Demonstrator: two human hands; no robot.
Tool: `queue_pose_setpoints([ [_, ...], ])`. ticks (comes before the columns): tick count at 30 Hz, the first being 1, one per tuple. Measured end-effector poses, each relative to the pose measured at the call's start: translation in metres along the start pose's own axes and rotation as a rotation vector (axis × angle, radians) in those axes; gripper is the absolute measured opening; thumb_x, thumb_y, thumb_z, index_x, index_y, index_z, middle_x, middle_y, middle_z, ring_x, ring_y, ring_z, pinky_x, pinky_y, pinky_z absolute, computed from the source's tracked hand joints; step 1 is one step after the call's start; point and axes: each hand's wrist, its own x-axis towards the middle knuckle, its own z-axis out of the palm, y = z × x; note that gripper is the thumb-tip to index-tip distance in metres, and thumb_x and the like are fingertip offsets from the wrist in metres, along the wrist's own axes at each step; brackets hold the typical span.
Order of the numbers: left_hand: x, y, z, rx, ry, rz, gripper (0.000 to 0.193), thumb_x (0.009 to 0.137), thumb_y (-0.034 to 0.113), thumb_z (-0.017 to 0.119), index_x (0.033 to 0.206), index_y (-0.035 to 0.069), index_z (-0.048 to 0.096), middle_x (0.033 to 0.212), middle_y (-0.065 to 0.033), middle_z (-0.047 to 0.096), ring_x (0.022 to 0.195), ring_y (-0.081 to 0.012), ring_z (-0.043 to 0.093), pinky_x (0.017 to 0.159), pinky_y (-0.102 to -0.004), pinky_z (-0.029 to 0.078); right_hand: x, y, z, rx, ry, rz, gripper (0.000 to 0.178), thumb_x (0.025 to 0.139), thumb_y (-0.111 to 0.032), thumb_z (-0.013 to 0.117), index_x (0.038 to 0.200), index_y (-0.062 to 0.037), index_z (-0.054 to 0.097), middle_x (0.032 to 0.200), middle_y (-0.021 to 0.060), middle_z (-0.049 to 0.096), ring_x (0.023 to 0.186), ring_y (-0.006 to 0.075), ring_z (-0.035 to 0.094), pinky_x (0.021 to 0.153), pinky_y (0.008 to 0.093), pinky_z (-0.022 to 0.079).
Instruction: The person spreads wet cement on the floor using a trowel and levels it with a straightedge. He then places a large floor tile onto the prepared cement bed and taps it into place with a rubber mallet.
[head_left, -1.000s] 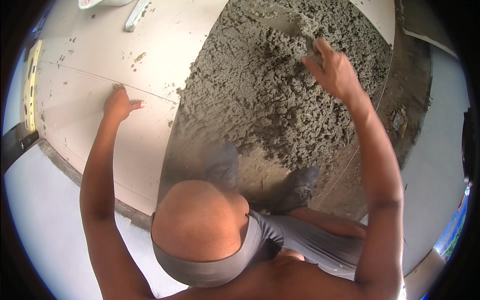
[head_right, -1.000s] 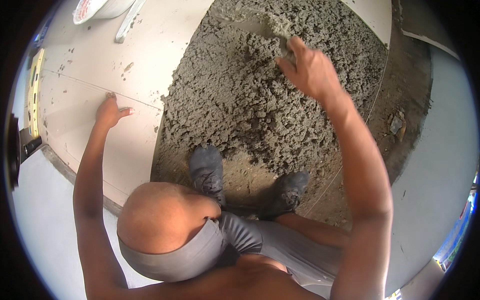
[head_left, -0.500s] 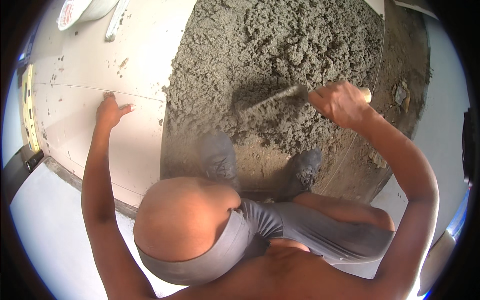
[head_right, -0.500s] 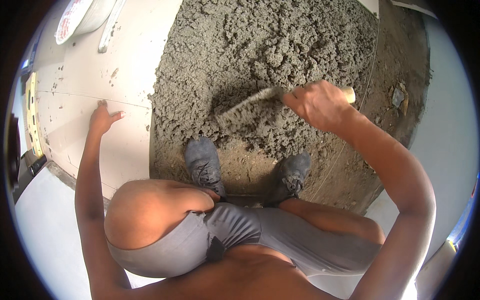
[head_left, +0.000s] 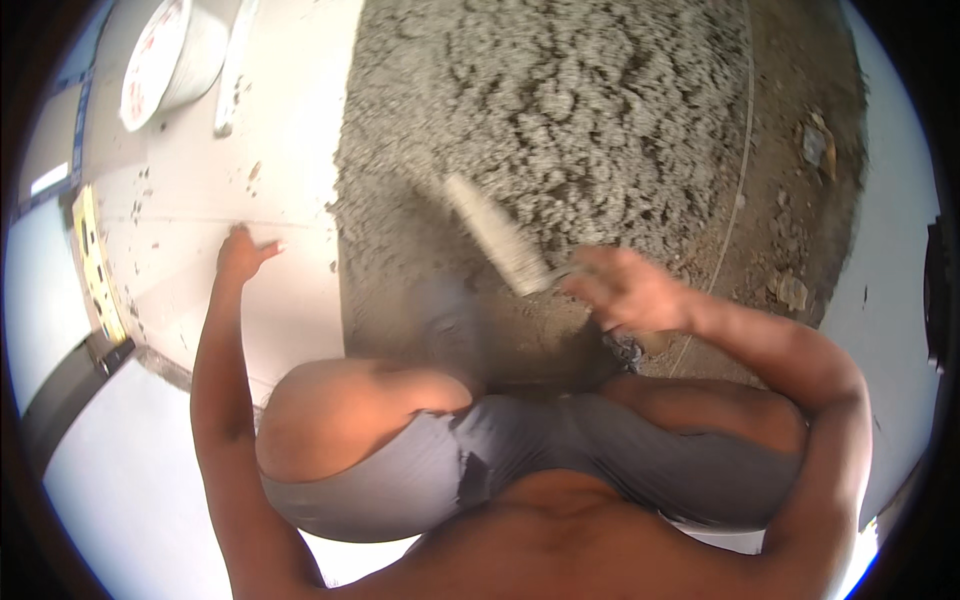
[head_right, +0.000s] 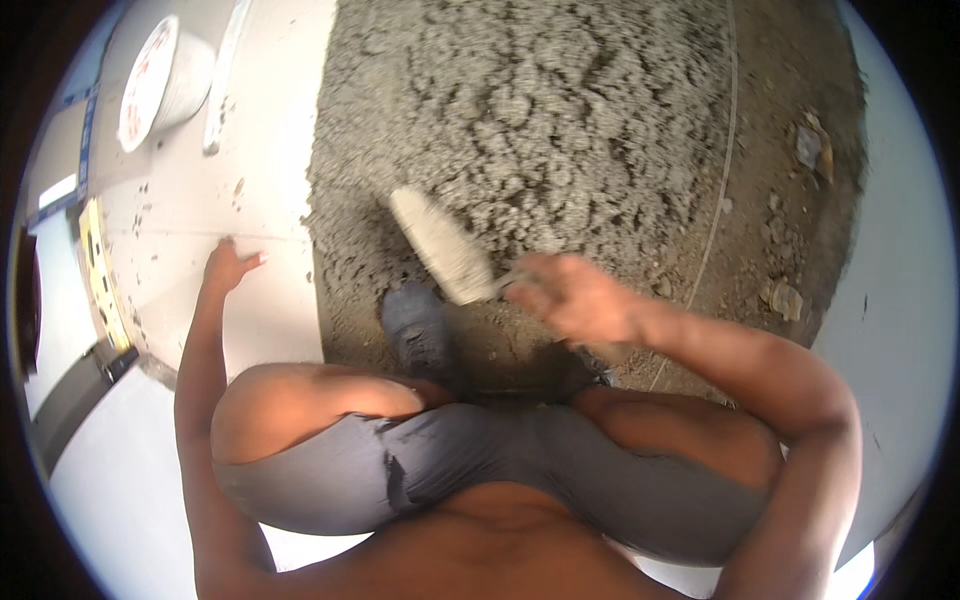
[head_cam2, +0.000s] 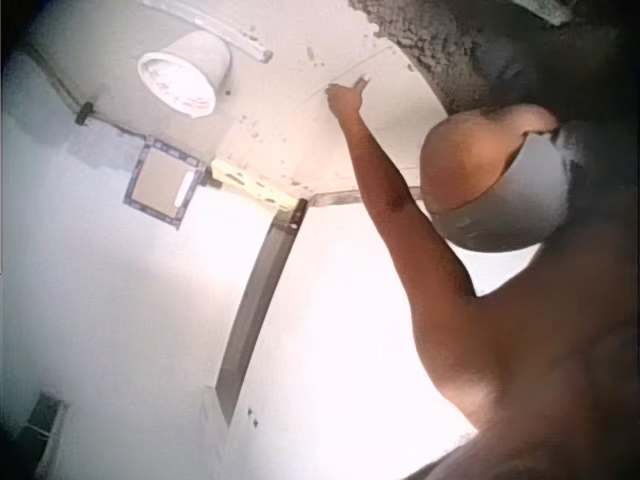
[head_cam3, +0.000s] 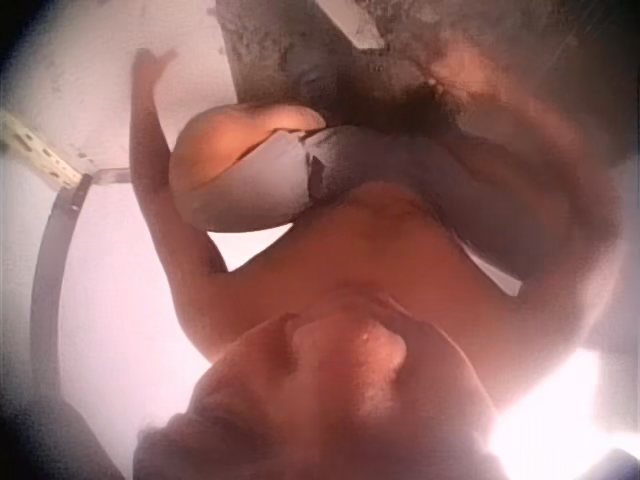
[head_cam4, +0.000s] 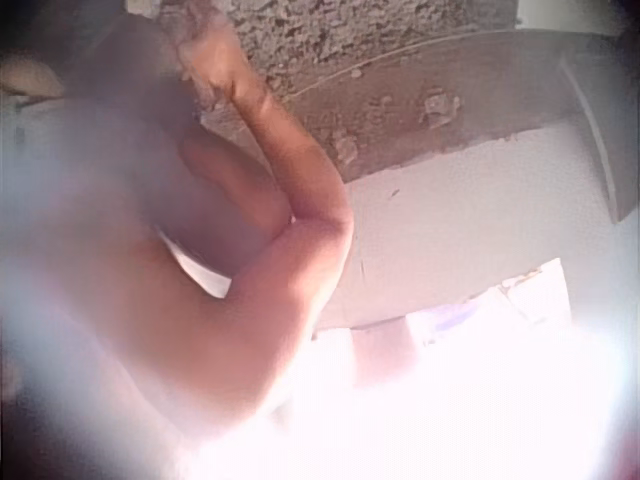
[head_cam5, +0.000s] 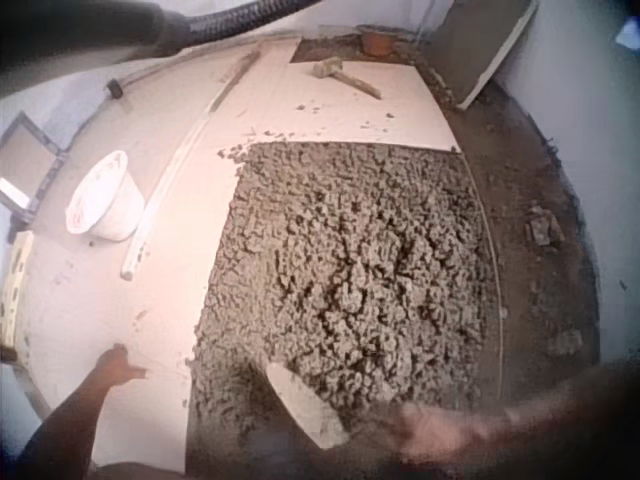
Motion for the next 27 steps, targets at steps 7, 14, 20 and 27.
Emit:
queue_pose_setpoints([
  [7, -0.005, 0.019, -0.027, -0.081, -0.055, 0.010, 0.110, 0.067, 0.065, 0.077, 0.130, -0.019, 0.045, 0.131, -0.0373, 0.051, 0.123, -0.0434, 0.053, 0.104, -0.0424, 0.043, -0.008, 0.066, 0.004, -0.256, 0.395, -0.017, 0.063, 0.100, -0.044, 0.045, 0.129, 0.0125, 0.045, 0.077, 0.0216, 0.066, 0.063, 0.0321, 0.065, 0.068, 0.0453, 0.053],
  [14, -0.002, 0.009, -0.006, -0.172, 0.036, 0.015, 0.103, 0.070, 0.056, 0.079, 0.132, -0.018, 0.044, 0.133, -0.0348, 0.051, 0.127, -0.0428, 0.051, 0.106, -0.0418, 0.041, -0.049, 0.173, -0.028, 0.061, 0.575, -0.119, 0.044, 0.101, -0.038, 0.048, 0.112, 0.0041, 0.053, 0.071, 0.0123, 0.059, 0.053, 0.0165, 0.058, 0.048, 0.0331, 0.050],
  [20, -0.007, 0.015, -0.018, -0.174, 0.015, -0.006, 0.103, 0.067, 0.056, 0.081, 0.130, -0.018, 0.046, 0.129, -0.0349, 0.054, 0.124, -0.0428, 0.053, 0.103, -0.0425, 0.043, -0.059, 0.096, -0.010, 0.281, 0.577, -0.151, 0.016, 0.096, -0.017, 0.054, 0.102, -0.0021, 0.052, 0.071, 0.0064, 0.057, 0.049, 0.0141, 0.056, 0.042, 0.0277, 0.050],
  [27, 0.019, -0.004, -0.010, 0.048, -0.082, 0.025, 0.112, 0.063, 0.073, 0.074, 0.122, -0.019, 0.050, 0.124, -0.0365, 0.056, 0.116, -0.0462, 0.056, 0.100, -0.0462, 0.045, 0.030, 0.025, -0.016, -0.049, 0.341, -0.277, 0.030, 0.094, -0.019, 0.052, 0.109, 0.0071, 0.050, 0.073, 0.0212, 0.065, 0.054, 0.0276, 0.066, 0.056, 0.0395, 0.055],
])
